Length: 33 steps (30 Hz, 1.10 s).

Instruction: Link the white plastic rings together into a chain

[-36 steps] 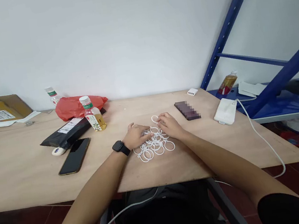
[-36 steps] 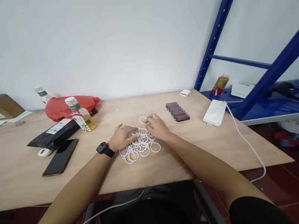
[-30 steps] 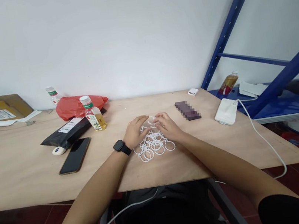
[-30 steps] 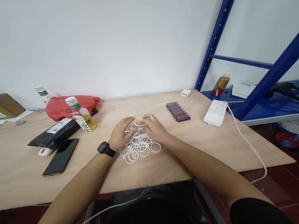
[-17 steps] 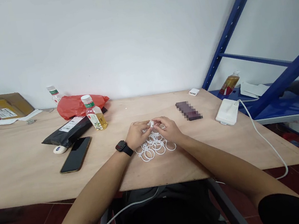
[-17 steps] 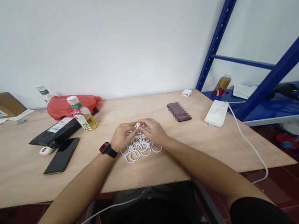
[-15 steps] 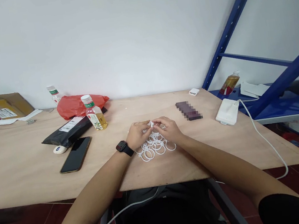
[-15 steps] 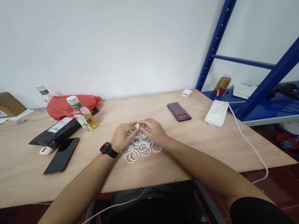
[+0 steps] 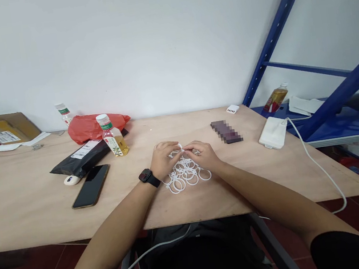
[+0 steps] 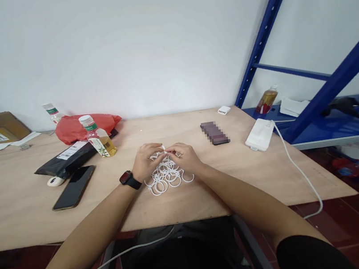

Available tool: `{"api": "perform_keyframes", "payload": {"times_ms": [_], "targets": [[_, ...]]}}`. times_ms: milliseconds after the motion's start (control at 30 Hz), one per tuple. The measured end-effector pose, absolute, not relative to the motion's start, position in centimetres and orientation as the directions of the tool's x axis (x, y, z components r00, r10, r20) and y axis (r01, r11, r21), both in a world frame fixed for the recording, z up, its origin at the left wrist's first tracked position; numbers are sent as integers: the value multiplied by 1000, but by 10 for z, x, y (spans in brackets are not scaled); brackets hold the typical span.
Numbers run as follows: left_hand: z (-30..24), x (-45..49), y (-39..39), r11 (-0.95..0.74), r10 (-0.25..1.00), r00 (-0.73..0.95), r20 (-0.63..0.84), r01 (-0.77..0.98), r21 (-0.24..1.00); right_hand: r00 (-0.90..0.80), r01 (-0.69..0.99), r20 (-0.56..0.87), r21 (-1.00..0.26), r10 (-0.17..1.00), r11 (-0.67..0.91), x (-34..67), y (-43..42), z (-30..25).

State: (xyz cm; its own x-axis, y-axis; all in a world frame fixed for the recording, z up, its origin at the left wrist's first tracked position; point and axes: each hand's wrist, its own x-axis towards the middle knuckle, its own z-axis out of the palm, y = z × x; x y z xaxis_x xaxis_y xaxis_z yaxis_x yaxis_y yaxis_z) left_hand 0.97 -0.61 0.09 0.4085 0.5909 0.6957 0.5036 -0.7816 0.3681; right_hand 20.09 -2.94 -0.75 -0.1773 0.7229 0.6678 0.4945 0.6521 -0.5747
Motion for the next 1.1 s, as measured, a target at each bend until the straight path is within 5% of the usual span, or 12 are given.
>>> {"api": "perform_keyframes", "payload": {"times_ms": [1100], "targets": [[3,16,-7,-737,650,403,645,543,403,-68,492,607,-670,792,556,195,-31,-11]]}}
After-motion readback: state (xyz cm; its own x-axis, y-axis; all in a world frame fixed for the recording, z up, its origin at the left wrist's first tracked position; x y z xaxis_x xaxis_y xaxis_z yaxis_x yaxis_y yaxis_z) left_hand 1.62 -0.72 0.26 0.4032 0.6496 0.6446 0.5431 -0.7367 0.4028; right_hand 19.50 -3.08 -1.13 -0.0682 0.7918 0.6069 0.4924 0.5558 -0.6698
